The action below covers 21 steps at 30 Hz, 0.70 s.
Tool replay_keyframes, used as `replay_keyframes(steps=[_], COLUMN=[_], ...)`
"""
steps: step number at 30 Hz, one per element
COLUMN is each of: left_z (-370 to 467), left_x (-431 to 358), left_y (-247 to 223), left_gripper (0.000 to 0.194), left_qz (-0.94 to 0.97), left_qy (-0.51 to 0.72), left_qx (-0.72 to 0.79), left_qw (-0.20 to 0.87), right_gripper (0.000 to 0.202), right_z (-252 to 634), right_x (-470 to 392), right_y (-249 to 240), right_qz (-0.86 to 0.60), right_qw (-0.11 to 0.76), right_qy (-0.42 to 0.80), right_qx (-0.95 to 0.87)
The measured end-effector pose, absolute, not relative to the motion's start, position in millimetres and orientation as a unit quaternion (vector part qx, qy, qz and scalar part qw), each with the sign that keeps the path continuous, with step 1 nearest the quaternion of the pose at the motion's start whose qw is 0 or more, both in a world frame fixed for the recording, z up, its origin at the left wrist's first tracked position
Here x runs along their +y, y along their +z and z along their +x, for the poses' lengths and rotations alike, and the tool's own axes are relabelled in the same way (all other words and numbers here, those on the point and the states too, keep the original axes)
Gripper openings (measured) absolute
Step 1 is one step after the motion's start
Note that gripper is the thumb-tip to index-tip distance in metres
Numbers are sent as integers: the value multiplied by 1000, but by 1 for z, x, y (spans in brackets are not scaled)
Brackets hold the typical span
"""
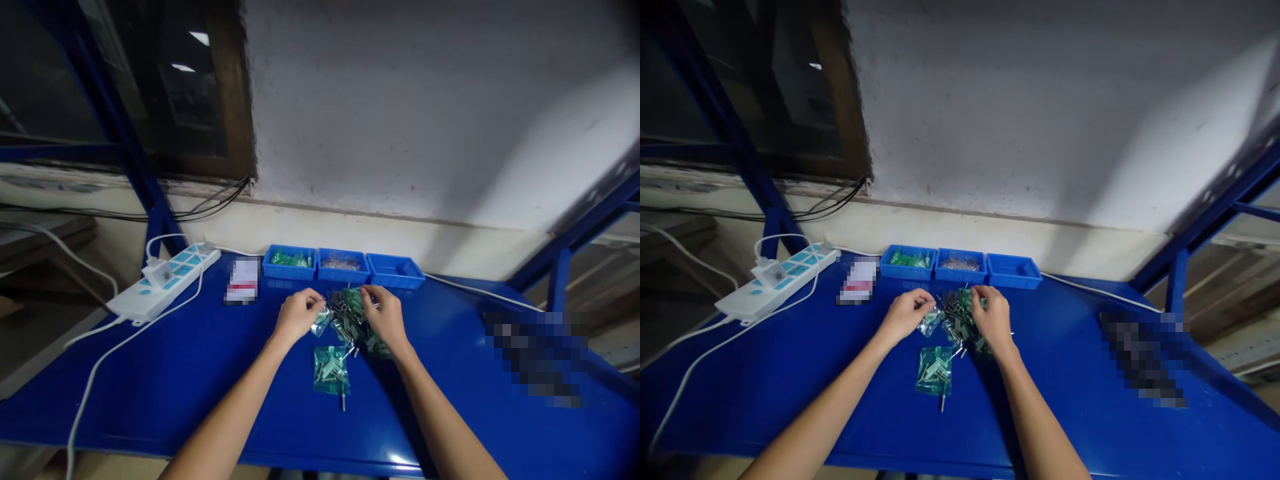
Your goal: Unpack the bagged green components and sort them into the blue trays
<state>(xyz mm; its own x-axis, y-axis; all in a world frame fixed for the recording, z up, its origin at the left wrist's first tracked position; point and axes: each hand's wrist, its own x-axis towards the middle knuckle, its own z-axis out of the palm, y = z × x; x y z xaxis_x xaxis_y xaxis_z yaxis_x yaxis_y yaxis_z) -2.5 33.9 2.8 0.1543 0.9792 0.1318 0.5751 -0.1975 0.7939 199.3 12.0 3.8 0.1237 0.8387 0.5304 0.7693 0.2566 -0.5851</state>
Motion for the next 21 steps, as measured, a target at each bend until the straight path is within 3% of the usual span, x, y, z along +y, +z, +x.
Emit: replay_keyframes(steps=[5,11,21], left_z=[-8,2,3], left_x=[42,28,26], left_y=[3,17,18], left_gripper=[23,22,21], left_qz=[608,627,589], left_qy=[466,484,476], left_qx=[475,399,426], left_qw=[432,462,495], right_gripper=[33,30,25], right_z=[165,155,154], right_x=[6,-1,1], right_y=[7,11,11], right_qz=[-574,-501,-476], right_qw=[453,483,508], right_qy=[160,358,401], right_qx=[-663,-623,-596])
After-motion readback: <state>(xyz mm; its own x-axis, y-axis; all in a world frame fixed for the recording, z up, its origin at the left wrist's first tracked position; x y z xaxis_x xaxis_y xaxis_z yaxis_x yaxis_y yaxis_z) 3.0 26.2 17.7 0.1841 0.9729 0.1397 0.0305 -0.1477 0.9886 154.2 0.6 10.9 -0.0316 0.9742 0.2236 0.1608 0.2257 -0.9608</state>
